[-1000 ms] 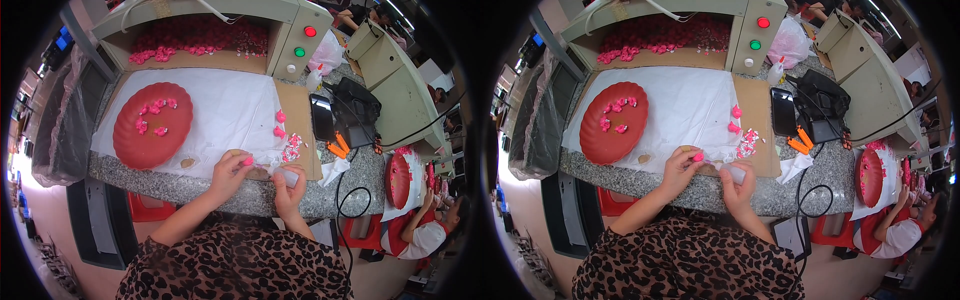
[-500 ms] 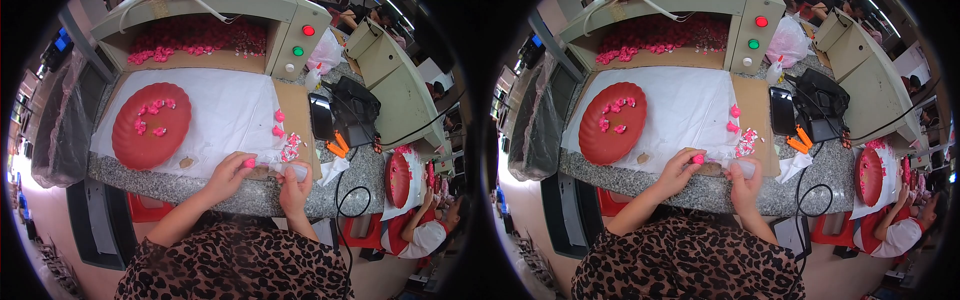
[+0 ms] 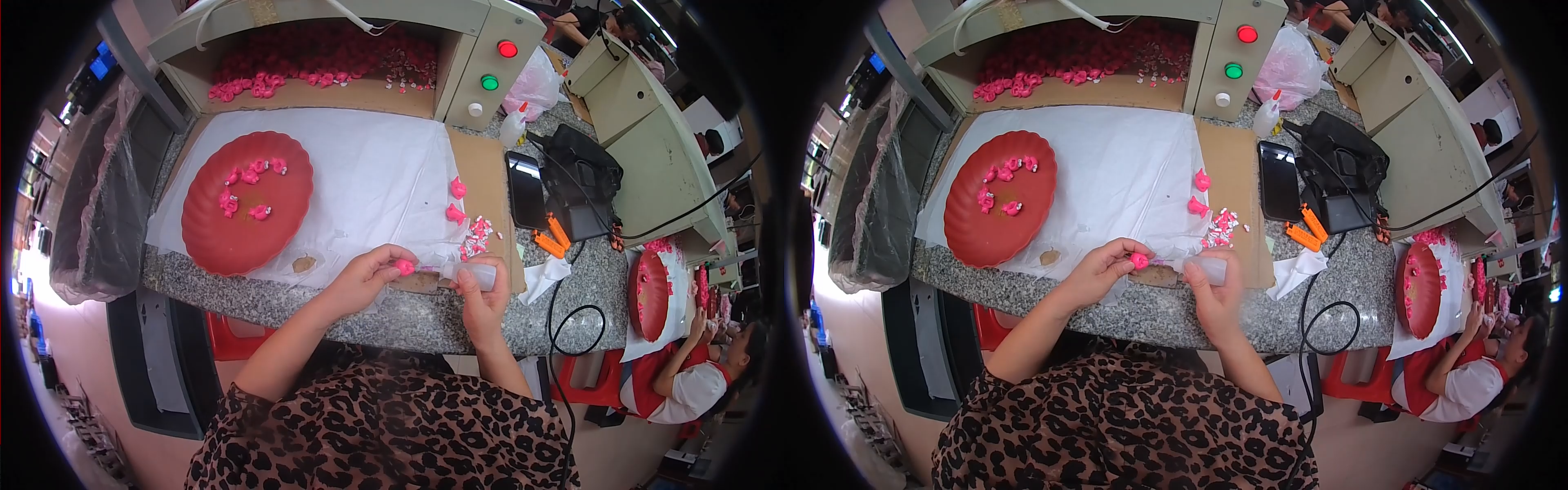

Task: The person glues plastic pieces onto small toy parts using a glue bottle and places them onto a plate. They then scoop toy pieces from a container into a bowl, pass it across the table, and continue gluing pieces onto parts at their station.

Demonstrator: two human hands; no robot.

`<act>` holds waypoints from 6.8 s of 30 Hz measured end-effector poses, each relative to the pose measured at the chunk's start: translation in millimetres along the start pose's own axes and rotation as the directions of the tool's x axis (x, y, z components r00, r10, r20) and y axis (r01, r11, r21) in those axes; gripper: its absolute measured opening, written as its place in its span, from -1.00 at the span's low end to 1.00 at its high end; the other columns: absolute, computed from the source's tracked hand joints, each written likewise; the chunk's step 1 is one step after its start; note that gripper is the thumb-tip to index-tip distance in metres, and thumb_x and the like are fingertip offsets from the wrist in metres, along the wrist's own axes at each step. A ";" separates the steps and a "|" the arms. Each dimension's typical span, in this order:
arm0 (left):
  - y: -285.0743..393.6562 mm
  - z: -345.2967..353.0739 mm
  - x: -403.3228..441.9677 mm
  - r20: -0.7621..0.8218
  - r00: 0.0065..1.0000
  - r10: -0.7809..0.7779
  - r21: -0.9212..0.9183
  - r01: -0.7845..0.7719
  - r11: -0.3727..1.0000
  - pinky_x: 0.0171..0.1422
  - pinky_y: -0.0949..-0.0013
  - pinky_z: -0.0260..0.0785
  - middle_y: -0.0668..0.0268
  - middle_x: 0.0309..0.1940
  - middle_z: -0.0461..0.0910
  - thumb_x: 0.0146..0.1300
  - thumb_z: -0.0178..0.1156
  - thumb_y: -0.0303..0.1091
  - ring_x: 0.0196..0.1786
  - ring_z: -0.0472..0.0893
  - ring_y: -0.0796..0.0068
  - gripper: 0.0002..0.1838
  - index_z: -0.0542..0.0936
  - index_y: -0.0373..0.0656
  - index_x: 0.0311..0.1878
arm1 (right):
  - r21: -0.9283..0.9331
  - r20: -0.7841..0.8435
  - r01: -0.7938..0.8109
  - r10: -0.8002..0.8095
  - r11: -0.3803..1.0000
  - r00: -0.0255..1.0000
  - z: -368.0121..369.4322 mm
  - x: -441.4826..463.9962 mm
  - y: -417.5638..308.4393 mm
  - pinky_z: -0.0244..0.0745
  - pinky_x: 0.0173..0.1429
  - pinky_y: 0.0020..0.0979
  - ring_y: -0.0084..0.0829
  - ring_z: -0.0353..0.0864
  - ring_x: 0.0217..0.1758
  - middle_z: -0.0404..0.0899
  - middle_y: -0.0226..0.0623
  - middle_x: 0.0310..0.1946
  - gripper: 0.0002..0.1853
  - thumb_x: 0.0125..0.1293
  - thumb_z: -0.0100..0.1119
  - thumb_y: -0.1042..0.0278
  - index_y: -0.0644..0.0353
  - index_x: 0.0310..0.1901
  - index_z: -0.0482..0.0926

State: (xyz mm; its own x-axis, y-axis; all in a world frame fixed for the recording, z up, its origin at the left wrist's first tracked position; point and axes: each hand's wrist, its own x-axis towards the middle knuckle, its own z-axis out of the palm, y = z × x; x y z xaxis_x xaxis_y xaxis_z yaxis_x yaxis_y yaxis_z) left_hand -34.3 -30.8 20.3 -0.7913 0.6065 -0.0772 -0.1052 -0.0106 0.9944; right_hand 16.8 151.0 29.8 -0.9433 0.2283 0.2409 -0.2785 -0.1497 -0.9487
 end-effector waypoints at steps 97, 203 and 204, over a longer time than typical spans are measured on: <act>-16.3 30.7 7.8 0.045 0.995 -0.092 -0.501 0.102 0.860 -0.35 0.53 0.37 0.26 -0.30 0.41 0.11 0.10 -0.49 -0.33 0.46 0.54 -0.82 0.31 -0.23 -0.26 | -0.900 -0.232 -0.317 0.288 0.299 0.929 -76.1 30.7 -18.9 0.38 -0.32 -0.22 -0.05 0.51 -0.42 0.50 0.01 -0.56 -0.68 -0.04 0.13 0.15 0.29 -0.42 0.55; -5.5 51.4 0.8 0.106 0.994 -0.002 -0.275 0.031 0.961 -0.38 0.57 0.21 0.36 -0.45 0.30 0.33 -0.27 -0.26 -0.45 0.29 0.65 -0.77 0.24 -0.20 -0.09 | 0.308 0.038 -0.557 0.575 0.771 0.817 15.2 -23.0 5.9 0.26 -0.51 -0.62 -0.65 0.34 -0.60 0.41 -0.45 -0.63 -0.78 0.18 0.06 0.22 0.22 -0.40 0.47; -4.9 52.1 0.8 0.101 0.995 0.002 -0.274 0.026 0.961 -0.38 0.56 0.21 0.37 -0.44 0.30 0.33 -0.27 -0.26 -0.45 0.29 0.65 -0.77 0.24 -0.20 -0.09 | 0.302 0.036 -0.553 0.571 0.776 0.820 14.5 -23.3 6.7 0.25 -0.50 -0.60 -0.64 0.32 -0.60 0.38 -0.45 -0.64 -0.78 0.18 0.06 0.21 0.21 -0.40 0.47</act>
State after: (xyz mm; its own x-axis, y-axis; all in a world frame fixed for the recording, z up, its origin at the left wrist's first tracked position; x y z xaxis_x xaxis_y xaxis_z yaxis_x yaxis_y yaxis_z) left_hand -3.1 11.2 19.2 -0.7264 0.6839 -0.0674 -0.2869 -0.2127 0.9341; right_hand 34.3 130.7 20.8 -0.9393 0.0669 -0.3364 0.2513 -0.5333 -0.8077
